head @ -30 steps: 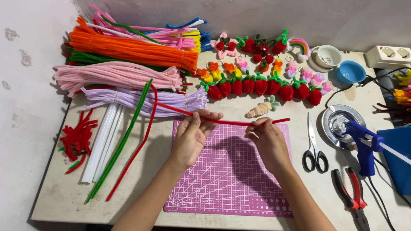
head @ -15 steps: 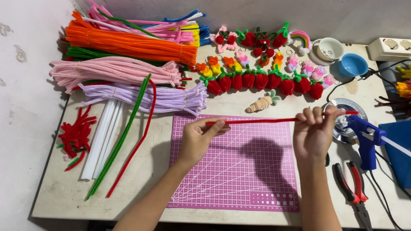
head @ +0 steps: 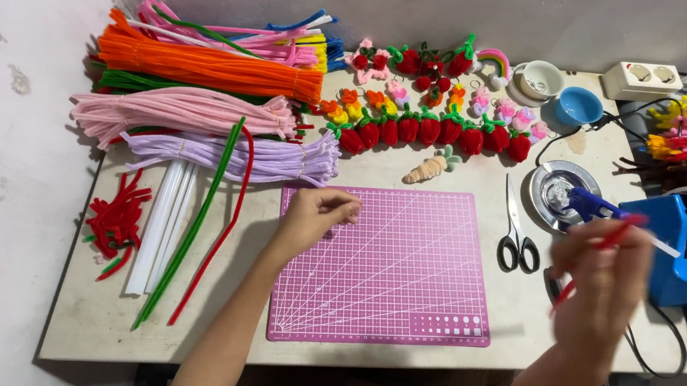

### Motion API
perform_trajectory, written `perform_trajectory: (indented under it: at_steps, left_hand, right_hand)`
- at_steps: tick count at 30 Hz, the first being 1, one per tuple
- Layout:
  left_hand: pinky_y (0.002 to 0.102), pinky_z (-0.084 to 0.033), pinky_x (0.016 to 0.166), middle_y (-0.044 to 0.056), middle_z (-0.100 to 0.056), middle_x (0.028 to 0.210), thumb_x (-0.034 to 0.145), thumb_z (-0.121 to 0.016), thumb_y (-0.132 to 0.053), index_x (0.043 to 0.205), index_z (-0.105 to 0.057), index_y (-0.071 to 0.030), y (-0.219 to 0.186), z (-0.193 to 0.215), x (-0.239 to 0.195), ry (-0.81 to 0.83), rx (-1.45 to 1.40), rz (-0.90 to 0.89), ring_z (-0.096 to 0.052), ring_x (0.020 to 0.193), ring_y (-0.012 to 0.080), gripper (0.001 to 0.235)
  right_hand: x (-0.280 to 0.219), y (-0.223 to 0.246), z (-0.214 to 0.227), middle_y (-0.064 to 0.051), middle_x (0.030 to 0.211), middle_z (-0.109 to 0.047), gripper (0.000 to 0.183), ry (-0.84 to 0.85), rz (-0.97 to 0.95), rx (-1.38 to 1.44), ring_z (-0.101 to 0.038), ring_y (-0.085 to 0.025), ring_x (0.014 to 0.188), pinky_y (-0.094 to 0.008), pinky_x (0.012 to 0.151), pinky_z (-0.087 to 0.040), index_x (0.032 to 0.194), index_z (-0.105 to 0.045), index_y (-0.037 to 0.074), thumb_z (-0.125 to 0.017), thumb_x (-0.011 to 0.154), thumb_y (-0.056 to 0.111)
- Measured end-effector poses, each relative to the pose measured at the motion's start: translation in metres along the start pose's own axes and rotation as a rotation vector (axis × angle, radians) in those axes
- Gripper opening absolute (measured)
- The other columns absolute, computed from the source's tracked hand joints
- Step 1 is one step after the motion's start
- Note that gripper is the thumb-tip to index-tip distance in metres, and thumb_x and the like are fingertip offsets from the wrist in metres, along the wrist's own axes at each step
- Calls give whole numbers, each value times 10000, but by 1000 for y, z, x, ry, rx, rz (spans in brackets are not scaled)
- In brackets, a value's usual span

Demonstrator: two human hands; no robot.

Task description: Creating a cherry-shaped craft by rolling a red pipe cleaner into a spiral, cutting it to size, and securing it with hot glue.

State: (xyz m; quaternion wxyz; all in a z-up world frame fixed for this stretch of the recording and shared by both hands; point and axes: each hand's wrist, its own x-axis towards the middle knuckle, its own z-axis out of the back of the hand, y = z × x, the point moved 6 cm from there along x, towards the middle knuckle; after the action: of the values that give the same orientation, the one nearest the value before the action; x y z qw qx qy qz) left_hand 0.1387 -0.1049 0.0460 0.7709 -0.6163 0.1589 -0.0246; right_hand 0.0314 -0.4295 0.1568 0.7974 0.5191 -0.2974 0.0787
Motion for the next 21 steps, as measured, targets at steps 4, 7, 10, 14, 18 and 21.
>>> perform_trajectory:
  at_steps: [4,7,10,14,18,21]
  left_hand:
    - [246,-656,707,124,-803,1006,905,-708,-125,1114,-765,-24,-25,18,-20,-20,-93,-133,-772,806,183,238]
    - [262,-629,695,107,-785,1029,827,-522,-637,1151,-761,-100,-40,14,-38,205,-34,-257,-741,897,188,671]
    - [286,-651,767,75,-805,1020,820,-689,-478,1112,-782,-145,-47,2,-51,354,44,-325,-766,926,180,453]
    - [277,-628,669,142,-790,829,865,-803,-151,991,-812,-56,-56,-1,-60,326,45,-460,-729,740,191,159]
    - [302,-636,699,138,-789,850,873,-781,-90,989,-809,-68,-56,-7,-71,299,135,-518,-745,772,225,122]
    - [302,-605,661,116,-738,817,937,-708,-97,993,-776,-52,-44,-12,-86,304,402,-583,-697,721,216,99]
  right_hand:
    - [-29,25,-78,-87,765,-734,76,366,147,-370,-747,-170,611,-276,433,-574,1060,-505,-1,-499,1042,72]
    - [-46,46,-128,-81,823,-689,36,590,249,-227,-665,-181,644,-277,518,-509,1008,-594,25,-600,979,45]
    - [-57,43,-143,-75,854,-698,42,548,244,-189,-652,-178,656,-268,530,-501,991,-603,40,-623,964,15]
    - [-61,23,-141,3,701,-713,61,407,179,-286,-738,-178,647,-268,585,-594,975,-703,153,-724,920,136]
    - [-54,44,-143,-15,652,-675,49,468,233,-295,-708,-185,604,-277,556,-575,993,-701,142,-694,948,124]
    - [-58,46,-146,-33,653,-675,49,572,309,-368,-719,-222,620,-326,539,-573,973,-704,138,-665,955,114]
